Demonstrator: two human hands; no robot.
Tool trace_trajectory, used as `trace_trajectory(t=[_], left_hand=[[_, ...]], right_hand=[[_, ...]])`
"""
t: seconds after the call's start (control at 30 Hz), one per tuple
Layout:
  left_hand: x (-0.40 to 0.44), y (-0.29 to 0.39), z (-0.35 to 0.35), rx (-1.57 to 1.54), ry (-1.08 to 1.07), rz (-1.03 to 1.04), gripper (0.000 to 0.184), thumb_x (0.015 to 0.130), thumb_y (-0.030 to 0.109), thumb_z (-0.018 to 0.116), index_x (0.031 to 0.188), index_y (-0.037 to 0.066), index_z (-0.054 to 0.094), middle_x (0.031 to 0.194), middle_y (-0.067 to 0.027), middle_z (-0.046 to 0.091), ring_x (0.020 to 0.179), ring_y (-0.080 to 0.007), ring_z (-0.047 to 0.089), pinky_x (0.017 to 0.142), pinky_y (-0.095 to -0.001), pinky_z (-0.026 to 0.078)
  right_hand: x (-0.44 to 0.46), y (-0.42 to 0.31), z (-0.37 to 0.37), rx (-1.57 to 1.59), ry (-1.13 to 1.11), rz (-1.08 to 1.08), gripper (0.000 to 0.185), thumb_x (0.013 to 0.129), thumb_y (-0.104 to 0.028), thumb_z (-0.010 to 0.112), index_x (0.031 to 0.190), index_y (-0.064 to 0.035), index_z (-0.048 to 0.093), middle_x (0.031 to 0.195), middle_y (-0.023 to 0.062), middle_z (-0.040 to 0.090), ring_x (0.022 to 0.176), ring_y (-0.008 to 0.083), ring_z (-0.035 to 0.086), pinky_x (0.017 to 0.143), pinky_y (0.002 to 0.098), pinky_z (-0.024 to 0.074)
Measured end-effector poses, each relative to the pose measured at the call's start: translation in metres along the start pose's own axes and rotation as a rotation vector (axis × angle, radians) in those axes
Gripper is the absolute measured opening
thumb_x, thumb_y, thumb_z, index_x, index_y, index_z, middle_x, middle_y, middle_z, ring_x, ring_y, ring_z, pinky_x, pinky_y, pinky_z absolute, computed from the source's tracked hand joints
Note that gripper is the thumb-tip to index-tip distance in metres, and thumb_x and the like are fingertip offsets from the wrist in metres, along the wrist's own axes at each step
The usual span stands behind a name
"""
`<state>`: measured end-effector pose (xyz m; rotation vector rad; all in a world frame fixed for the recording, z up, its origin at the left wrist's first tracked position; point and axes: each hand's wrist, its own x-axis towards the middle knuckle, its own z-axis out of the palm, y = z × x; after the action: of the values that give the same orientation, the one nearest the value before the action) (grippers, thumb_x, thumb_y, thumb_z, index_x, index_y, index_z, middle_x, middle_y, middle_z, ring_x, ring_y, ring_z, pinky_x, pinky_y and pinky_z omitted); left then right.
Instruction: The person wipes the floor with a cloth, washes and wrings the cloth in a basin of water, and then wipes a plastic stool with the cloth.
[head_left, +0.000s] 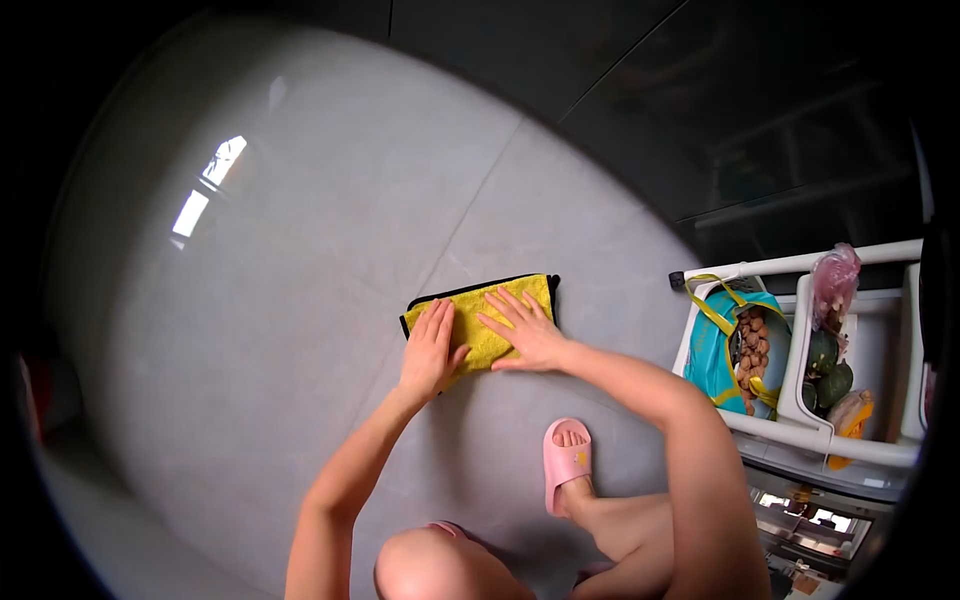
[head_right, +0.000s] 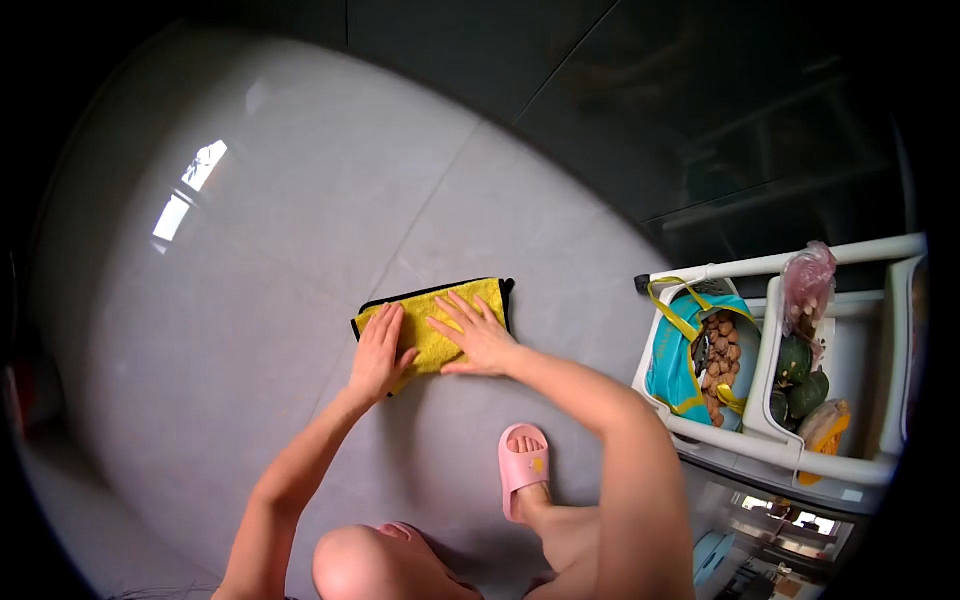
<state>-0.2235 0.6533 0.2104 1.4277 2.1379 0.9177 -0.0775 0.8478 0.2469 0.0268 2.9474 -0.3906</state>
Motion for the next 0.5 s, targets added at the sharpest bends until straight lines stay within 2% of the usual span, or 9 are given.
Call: trace_trajectory(t=[0.07, 0.1, 0.2, 0.3, 0.33, 0.43, 0.5], left_hand=[[-0.011, -0.001, 0.003, 0.227, -0.014, 0.054, 0.074, 0.089, 0.044, 0.059, 0.143, -0.002, 0.037, 0.152, -0.0166, 0.033, 0.143, -0.0307, 0.027, 0.117, -0.0449, 0.023], [-0.009, 0.0, 0.0, 0.232, -0.02, 0.041, 0.074, 0.089, 0.044, 0.059, 0.143, -0.002, 0.037, 0.152, -0.0166, 0.033, 0.143, -0.0307, 0.027, 0.117, -0.0449, 0.023], [0.001, 0.002, -0.012, 0.311, -0.104, 0.127, 0.09, 0.086, 0.065, 0.048, 0.146, 0.0, 0.033, 0.154, -0.0152, 0.03, 0.144, -0.0301, 0.025, 0.117, -0.0443, 0.02], [0.026, -0.007, -0.021, 0.289, -0.196, 0.229, 0.092, 0.085, 0.066, 0.05, 0.147, 0.001, 0.031, 0.155, -0.0146, 0.029, 0.145, -0.03, 0.023, 0.117, -0.0442, 0.02], [0.038, -0.012, -0.022, 0.326, -0.249, 0.269, 0.1, 0.079, 0.07, 0.054, 0.148, 0.002, 0.03, 0.156, -0.0142, 0.027, 0.146, -0.0296, 0.021, 0.118, -0.0442, 0.019], [0.066, -0.028, -0.028, 0.294, -0.297, 0.339, 0.108, 0.073, 0.072, 0.061, 0.149, 0.002, 0.027, 0.157, -0.0132, 0.025, 0.147, -0.0289, 0.019, 0.118, -0.0441, 0.019], [0.082, -0.032, -0.033, 0.336, -0.284, 0.307, 0.114, 0.068, 0.069, 0.068, 0.15, 0.004, 0.024, 0.157, -0.012, 0.024, 0.147, -0.0283, 0.018, 0.118, -0.0443, 0.018]], right_hand=[[-0.004, 0.0, 0.015, 0.019, -0.111, 0.022, 0.099, 0.071, -0.06, 0.072, 0.151, -0.0271, 0.025, 0.158, 0.0115, 0.015, 0.148, 0.0312, 0.01, 0.115, 0.0569, 0.0137], [-0.003, 0.005, 0.019, 0.031, -0.114, 0.013, 0.099, 0.071, -0.06, 0.072, 0.151, -0.0271, 0.025, 0.158, 0.0115, 0.015, 0.148, 0.0312, 0.01, 0.115, 0.0569, 0.0137], [-0.004, 0.013, 0.026, 0.016, -0.046, -0.063, 0.098, 0.071, -0.063, 0.071, 0.151, -0.0269, 0.027, 0.157, 0.0106, 0.019, 0.147, 0.0305, 0.011, 0.114, 0.0591, 0.0118], [-0.002, 0.016, 0.028, 0.054, 0.002, -0.066, 0.096, 0.072, -0.067, 0.067, 0.15, -0.027, 0.029, 0.156, 0.0104, 0.022, 0.147, 0.0297, 0.012, 0.115, 0.059, 0.011], [-0.001, 0.019, 0.027, 0.059, 0.006, -0.061, 0.092, 0.075, -0.069, 0.063, 0.15, -0.0264, 0.031, 0.155, 0.0104, 0.024, 0.147, 0.0287, 0.014, 0.115, 0.0584, 0.0105], [0.013, 0.03, 0.023, 0.056, 0.076, -0.043, 0.087, 0.079, -0.066, 0.06, 0.15, -0.026, 0.031, 0.155, 0.0106, 0.025, 0.147, 0.0282, 0.014, 0.115, 0.0579, 0.0099], [0.029, 0.043, 0.018, 0.063, 0.07, -0.037, 0.083, 0.082, -0.063, 0.059, 0.15, -0.0254, 0.03, 0.155, 0.0101, 0.026, 0.147, 0.0273, 0.014, 0.116, 0.0562, 0.01]])
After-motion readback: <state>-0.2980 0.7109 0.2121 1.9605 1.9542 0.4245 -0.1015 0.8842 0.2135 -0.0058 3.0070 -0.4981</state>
